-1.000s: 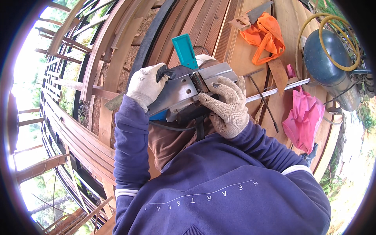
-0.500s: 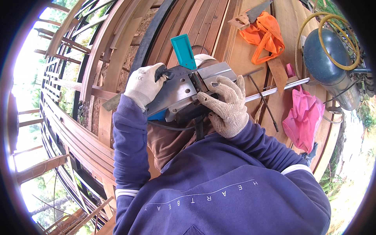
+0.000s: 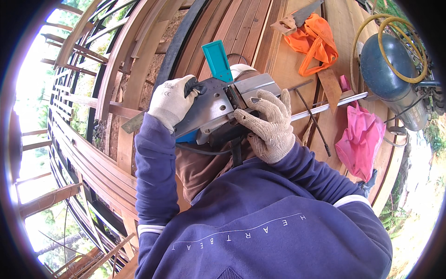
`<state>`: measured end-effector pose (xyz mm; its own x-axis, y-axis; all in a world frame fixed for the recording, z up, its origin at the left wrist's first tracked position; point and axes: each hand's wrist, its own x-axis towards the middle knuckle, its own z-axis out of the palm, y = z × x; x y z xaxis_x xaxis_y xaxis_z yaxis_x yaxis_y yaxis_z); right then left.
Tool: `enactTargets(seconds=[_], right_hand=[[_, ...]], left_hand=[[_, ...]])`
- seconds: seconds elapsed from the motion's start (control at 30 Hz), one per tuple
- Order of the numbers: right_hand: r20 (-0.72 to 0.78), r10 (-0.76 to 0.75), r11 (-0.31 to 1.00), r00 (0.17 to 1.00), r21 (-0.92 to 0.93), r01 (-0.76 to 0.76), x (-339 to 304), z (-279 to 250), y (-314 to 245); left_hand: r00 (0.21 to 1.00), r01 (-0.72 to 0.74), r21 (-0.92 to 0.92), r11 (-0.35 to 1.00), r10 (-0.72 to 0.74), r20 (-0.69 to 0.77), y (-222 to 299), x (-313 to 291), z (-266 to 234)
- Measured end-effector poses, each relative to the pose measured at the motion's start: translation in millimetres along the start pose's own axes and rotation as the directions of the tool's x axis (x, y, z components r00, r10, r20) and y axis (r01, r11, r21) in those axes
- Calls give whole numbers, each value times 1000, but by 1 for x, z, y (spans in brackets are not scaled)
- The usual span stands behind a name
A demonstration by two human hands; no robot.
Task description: The person adjusts the blades of a power planer using a straight edge and a rod to align the cutting edges.
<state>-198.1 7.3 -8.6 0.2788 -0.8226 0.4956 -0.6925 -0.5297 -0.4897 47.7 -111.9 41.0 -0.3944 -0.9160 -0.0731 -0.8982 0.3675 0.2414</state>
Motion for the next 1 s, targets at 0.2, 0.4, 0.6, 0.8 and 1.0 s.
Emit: enactTargets(seconds=[0.2,0.4,0.6,0.8,1.0], right_hand=[[0,-1,1000,1000,4,1,-1,1,0],[4,0,1000,1000,-6,0,0,0,0],[-5,10,1000,1000,12,-10,1,0,0],[1,1,1000,1000,-4,-1,2,0,0],[-3,2,1000,1000,-21,-2,1,2,1]], left_hand=[[1000,13,-10,1000,-13,1,3,-1,-2],[999,23,6,1000,-24,33,5,0,-4],[1000,-11,55,998,9,26,3,1,-2],[998,42,19,999,-43,45,5,1,-2],[1000,4,53,999,-5,22,3,0,0]])
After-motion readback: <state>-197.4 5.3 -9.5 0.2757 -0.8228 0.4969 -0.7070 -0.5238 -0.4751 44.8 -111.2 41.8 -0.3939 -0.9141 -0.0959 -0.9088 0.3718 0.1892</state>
